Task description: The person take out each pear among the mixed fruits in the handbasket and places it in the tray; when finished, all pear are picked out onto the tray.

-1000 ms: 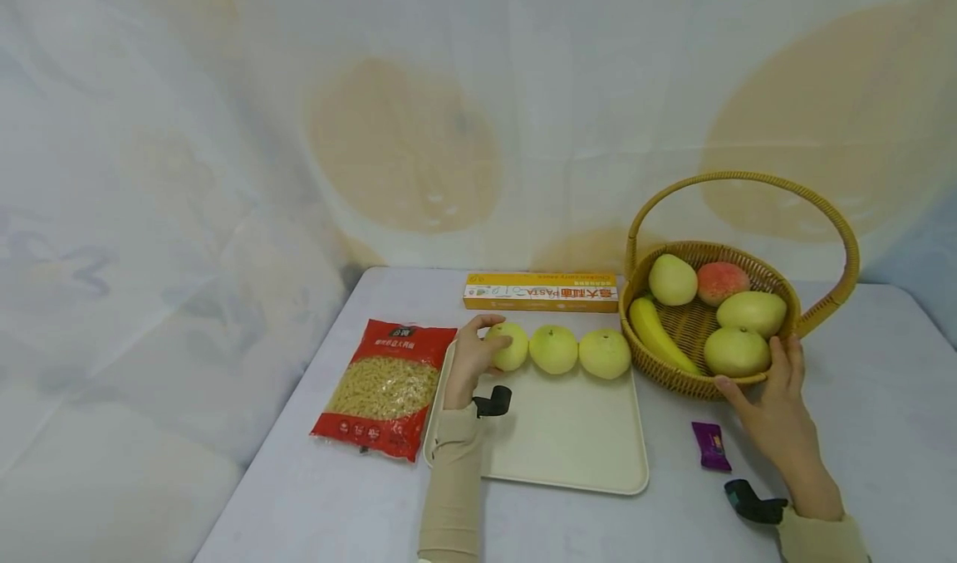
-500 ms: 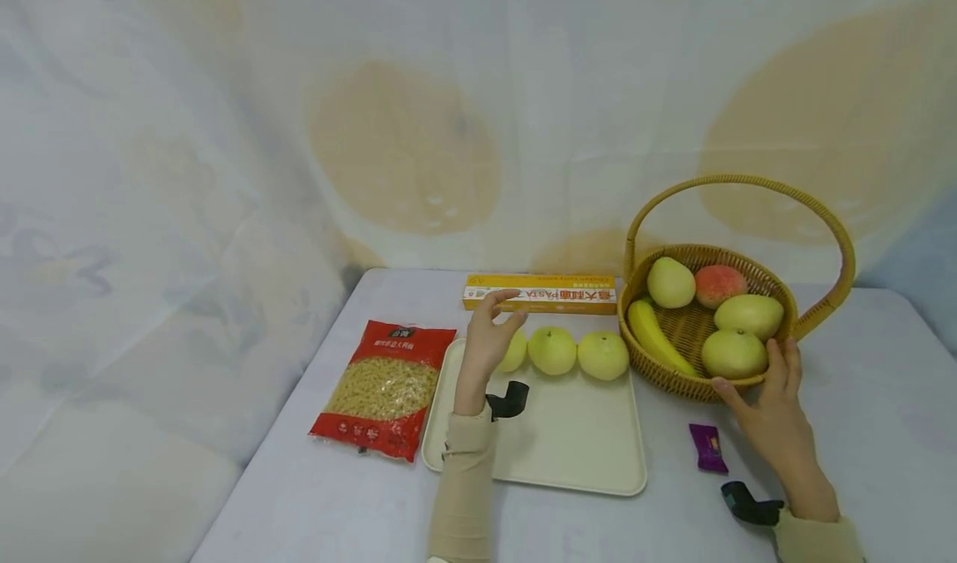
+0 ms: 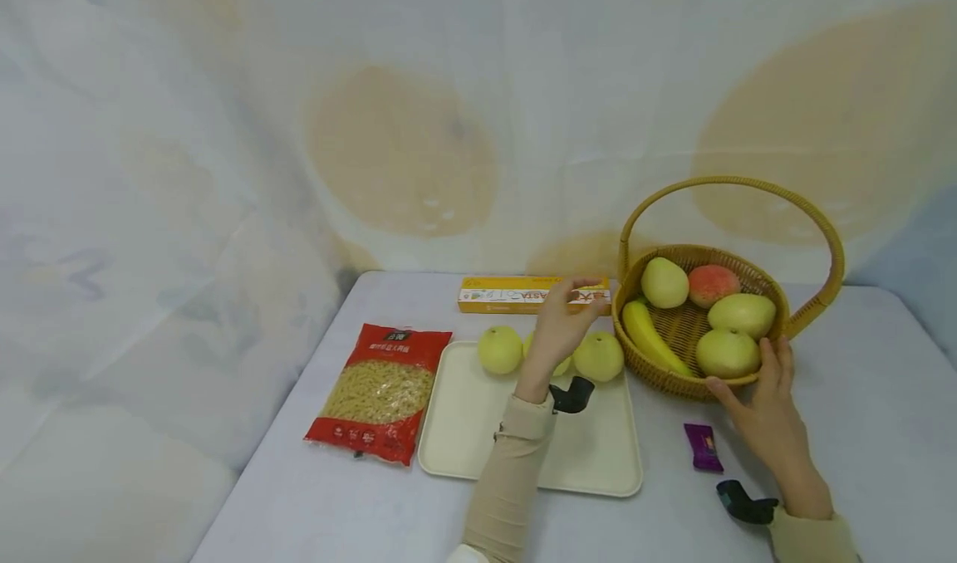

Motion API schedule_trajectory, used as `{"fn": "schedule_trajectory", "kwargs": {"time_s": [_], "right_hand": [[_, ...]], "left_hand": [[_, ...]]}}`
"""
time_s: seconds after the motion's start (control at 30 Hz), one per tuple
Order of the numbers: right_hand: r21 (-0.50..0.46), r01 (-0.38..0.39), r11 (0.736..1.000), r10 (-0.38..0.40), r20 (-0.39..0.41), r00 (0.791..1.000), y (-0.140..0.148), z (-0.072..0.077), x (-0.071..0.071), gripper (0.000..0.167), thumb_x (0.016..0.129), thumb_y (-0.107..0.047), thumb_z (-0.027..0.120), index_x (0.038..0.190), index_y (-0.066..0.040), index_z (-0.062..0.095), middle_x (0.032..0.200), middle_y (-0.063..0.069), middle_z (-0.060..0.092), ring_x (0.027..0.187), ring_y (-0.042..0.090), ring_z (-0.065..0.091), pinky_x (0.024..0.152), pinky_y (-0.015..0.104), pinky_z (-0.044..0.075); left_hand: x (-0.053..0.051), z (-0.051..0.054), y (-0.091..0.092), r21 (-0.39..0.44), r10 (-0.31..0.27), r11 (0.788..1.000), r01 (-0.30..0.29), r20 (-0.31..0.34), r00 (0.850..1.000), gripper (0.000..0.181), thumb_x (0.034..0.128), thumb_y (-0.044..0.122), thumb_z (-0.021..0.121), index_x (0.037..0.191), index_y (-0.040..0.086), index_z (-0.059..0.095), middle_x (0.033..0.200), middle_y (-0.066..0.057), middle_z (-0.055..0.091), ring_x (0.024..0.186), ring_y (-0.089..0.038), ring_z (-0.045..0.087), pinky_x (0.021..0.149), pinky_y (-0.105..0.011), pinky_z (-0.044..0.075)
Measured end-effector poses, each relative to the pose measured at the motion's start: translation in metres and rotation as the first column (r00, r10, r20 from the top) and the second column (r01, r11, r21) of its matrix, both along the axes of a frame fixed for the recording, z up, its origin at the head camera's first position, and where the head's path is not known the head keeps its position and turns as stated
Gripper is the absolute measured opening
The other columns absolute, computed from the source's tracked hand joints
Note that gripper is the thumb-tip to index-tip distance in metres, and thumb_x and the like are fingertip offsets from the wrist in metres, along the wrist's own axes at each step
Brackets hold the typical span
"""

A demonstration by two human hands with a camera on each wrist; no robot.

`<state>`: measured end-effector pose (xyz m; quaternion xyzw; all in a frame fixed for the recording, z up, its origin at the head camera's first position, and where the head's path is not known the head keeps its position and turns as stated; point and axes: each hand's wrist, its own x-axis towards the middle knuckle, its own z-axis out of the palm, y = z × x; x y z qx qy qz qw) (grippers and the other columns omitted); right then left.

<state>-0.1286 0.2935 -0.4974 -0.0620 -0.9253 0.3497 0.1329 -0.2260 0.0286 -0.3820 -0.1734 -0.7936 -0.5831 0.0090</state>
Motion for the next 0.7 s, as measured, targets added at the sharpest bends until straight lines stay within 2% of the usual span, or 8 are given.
{"fn": "schedule_trajectory", "kwargs": {"time_s": [0.1,0.17,0.27,0.4,0.5,0.6,0.7], "right_hand": [[-0.001,0.000,1.000,0.000,0.008,1.000,0.001,-0.001,-0.002,0.094,0.098,-0.045,0.051,0.153,0.000,-0.011,0.158,0.020,-0.025,0.124,0.068,0.027,0.063,0.071,0.041],[-0.001,0.002,1.000,-0.002,0.014,1.000,0.002,-0.002,-0.003,0.094,0.098,-0.045,0.051,0.153,-0.001,-0.012,0.158,0.019,-0.025,0.124,0.068,0.027,0.065,0.072,0.040],[-0.003,0.007,1.000,-0.007,0.010,1.000,0.002,-0.001,-0.002,0.094,0.098,-0.044,0.051,0.153,-0.001,-0.012,0.158,0.019,-0.025,0.127,0.067,0.024,0.071,0.076,0.037],[-0.002,0.011,1.000,-0.011,0.004,1.000,0.003,0.001,-0.003,0.094,0.098,-0.043,0.052,0.153,0.000,-0.010,0.159,0.021,-0.023,0.127,0.068,0.024,0.074,0.078,0.035],[0.002,0.015,1.000,-0.015,0.010,1.000,0.003,0.002,-0.002,0.095,0.097,-0.044,0.053,0.153,0.000,-0.010,0.159,0.022,-0.022,0.124,0.069,0.027,0.073,0.077,0.037],[0.002,0.017,1.000,-0.017,0.011,1.000,0.001,0.003,-0.001,0.096,0.097,-0.044,0.053,0.153,0.001,-0.010,0.158,0.023,-0.021,0.123,0.069,0.029,0.072,0.077,0.039],[0.001,0.021,1.000,-0.021,0.009,1.000,-0.001,0.003,-0.001,0.095,0.097,-0.044,0.053,0.153,0.002,-0.009,0.159,0.023,-0.020,0.122,0.069,0.031,0.072,0.076,0.040]], "left_hand": [[-0.009,0.003,0.024,0.016,-0.097,0.995,0.097,0.029,0.995,0.032,0.0943,0.022,0.064,0.126,0.015,0.063,0.136,-0.005,0.056,0.122,-0.024,0.054,0.095,-0.026,0.048],[-0.016,0.007,0.039,0.010,-0.154,0.988,0.153,0.049,0.987,0.032,0.0952,0.023,0.063,0.126,0.016,0.062,0.135,-0.006,0.058,0.120,-0.021,0.056,0.092,-0.022,0.048],[-0.026,0.013,0.062,-0.050,-0.217,0.974,0.223,0.095,0.971,0.031,0.0956,0.026,0.062,0.126,0.018,0.062,0.132,-0.007,0.060,0.116,-0.017,0.059,0.086,-0.022,0.050],[-0.032,0.015,0.089,-0.192,-0.253,0.941,0.279,0.149,0.956,0.032,0.0946,0.032,0.063,0.125,0.022,0.062,0.128,0.000,0.062,0.111,-0.014,0.061,0.082,-0.022,0.050],[-0.036,0.009,0.107,-0.251,-0.298,0.906,0.340,0.190,0.935,0.034,0.0945,0.033,0.063,0.126,0.021,0.061,0.126,0.001,0.063,0.112,-0.014,0.060,0.083,-0.023,0.050],[-0.035,0.000,0.121,-0.275,-0.337,0.876,0.397,0.242,0.910,0.036,0.0947,0.031,0.063,0.128,0.018,0.060,0.128,-0.001,0.062,0.115,-0.013,0.059,0.087,-0.024,0.050],[-0.033,-0.009,0.132,-0.283,-0.350,0.861,0.423,0.275,0.895,0.035,0.0947,0.029,0.063,0.128,0.016,0.061,0.129,-0.002,0.062,0.115,-0.012,0.058,0.088,-0.023,0.050]]}}
